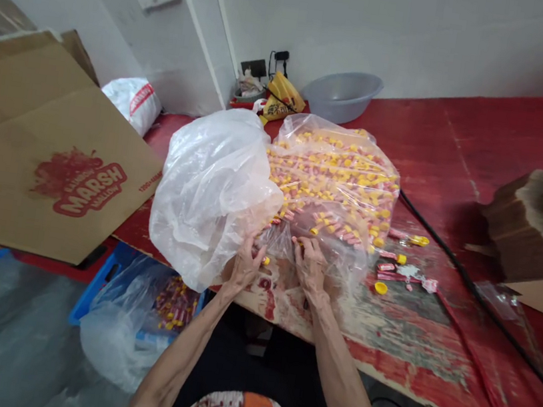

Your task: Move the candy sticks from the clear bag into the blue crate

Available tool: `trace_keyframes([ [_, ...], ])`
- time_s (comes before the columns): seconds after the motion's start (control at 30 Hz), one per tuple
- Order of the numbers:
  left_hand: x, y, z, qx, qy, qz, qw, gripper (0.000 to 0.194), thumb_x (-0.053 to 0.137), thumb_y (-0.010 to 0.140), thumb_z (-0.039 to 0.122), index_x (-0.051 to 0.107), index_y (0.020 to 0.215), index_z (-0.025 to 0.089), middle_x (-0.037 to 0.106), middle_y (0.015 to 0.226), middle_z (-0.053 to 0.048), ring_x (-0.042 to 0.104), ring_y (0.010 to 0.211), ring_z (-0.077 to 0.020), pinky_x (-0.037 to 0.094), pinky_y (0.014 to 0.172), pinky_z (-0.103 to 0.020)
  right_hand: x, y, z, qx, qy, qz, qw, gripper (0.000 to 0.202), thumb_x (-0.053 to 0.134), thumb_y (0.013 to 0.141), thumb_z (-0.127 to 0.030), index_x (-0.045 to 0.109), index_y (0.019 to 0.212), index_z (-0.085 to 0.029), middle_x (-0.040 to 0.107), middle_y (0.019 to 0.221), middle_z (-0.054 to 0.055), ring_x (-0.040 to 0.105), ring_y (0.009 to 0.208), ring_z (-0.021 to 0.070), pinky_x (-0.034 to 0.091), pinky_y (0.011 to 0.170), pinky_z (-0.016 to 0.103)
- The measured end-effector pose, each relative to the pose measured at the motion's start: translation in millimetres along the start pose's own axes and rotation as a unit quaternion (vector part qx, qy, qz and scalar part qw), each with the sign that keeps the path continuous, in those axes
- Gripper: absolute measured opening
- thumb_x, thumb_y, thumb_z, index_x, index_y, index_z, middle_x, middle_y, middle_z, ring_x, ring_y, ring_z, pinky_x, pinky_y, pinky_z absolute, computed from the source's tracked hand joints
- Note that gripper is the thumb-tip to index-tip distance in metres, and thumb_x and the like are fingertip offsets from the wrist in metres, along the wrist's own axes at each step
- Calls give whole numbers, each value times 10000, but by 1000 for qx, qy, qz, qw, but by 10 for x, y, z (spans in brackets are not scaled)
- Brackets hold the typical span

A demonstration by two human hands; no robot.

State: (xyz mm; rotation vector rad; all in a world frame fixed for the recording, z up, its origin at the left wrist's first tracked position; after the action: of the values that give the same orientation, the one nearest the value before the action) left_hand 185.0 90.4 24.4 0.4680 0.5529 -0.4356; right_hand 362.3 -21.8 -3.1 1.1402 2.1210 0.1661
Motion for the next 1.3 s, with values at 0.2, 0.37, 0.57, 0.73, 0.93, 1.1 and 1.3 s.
trace_keyframes([
  [0.2, -22, -146, 137, 70, 50, 18, 996, 372, 613, 1080, 289, 659, 1443, 224, 745, 938, -19, 729, 794, -174, 625, 813, -289, -51, 6, -8, -11, 16, 31, 999, 443, 413, 1188, -451, 769, 1156, -190, 765, 1139, 135, 698, 996, 254, 552, 898, 363],
  [0.37, 135, -278, 255, 167, 157, -41, 972, 337, 580, 1068, 192, 733, 1366, 235, 810, 1102, -92, 785, 981, -220, 653, 908, -322, 11, -17, -7, -14, -29, -14, 999, 353, 441, 1151, -326, 757, 1056, -202, 735, 1042, 114, 666, 922, 245, 520, 842, 345],
  [0.57, 89, -245, 312, 185, 153, -24, 971, 381, 559, 1085, 172, 678, 1443, 221, 804, 1269, -115, 789, 1062, -211, 660, 943, -319, 15, -4, -13, -14, -21, -10, 1000, 312, 447, 1120, -269, 748, 1082, -198, 733, 1068, 120, 672, 958, 255, 530, 857, 351],
  [0.73, 88, -297, 380, 191, 195, -58, 960, 371, 593, 1059, 154, 705, 1406, 228, 803, 1127, -89, 787, 968, -210, 647, 880, -308, 8, 0, -20, -21, -29, -16, 999, 305, 459, 1121, -286, 747, 1056, -209, 730, 1047, 113, 666, 937, 254, 524, 840, 349],
  [0.93, 94, -229, 466, 171, 182, -105, 963, 399, 582, 1052, 150, 674, 1432, 230, 803, 1207, -76, 774, 912, -179, 640, 858, -283, 16, 4, -9, -19, -36, -27, 999, 318, 455, 1140, -305, 746, 1054, -209, 721, 1041, 106, 663, 918, 245, 518, 834, 338],
  [1.1, 98, -273, 503, 157, 212, -92, 960, 360, 589, 1067, 171, 708, 1402, 223, 803, 1148, -87, 783, 960, -203, 625, 837, -281, 40, -4, 12, -19, -41, -40, 998, 304, 459, 1130, -302, 742, 1078, -204, 717, 1063, 105, 662, 936, 243, 517, 846, 334],
  [1.3, 65, -274, 517, 171, 179, -100, 964, 363, 589, 1065, 173, 704, 1404, 234, 816, 1174, -63, 772, 868, -170, 636, 819, -269, 34, -14, 20, -22, -32, -16, 999, 314, 445, 1116, -282, 741, 1169, -189, 724, 1086, 121, 669, 960, 255, 532, 859, 350],
])
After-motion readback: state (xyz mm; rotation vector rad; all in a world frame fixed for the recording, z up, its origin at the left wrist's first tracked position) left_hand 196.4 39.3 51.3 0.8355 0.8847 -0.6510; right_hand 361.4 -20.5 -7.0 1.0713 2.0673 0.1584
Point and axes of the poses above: each hand's wrist, its own y-axis towards the middle knuckle, its own x-axis out of the palm, z = x × y, the point moved 5 cm from there along y, towards the middle knuckle
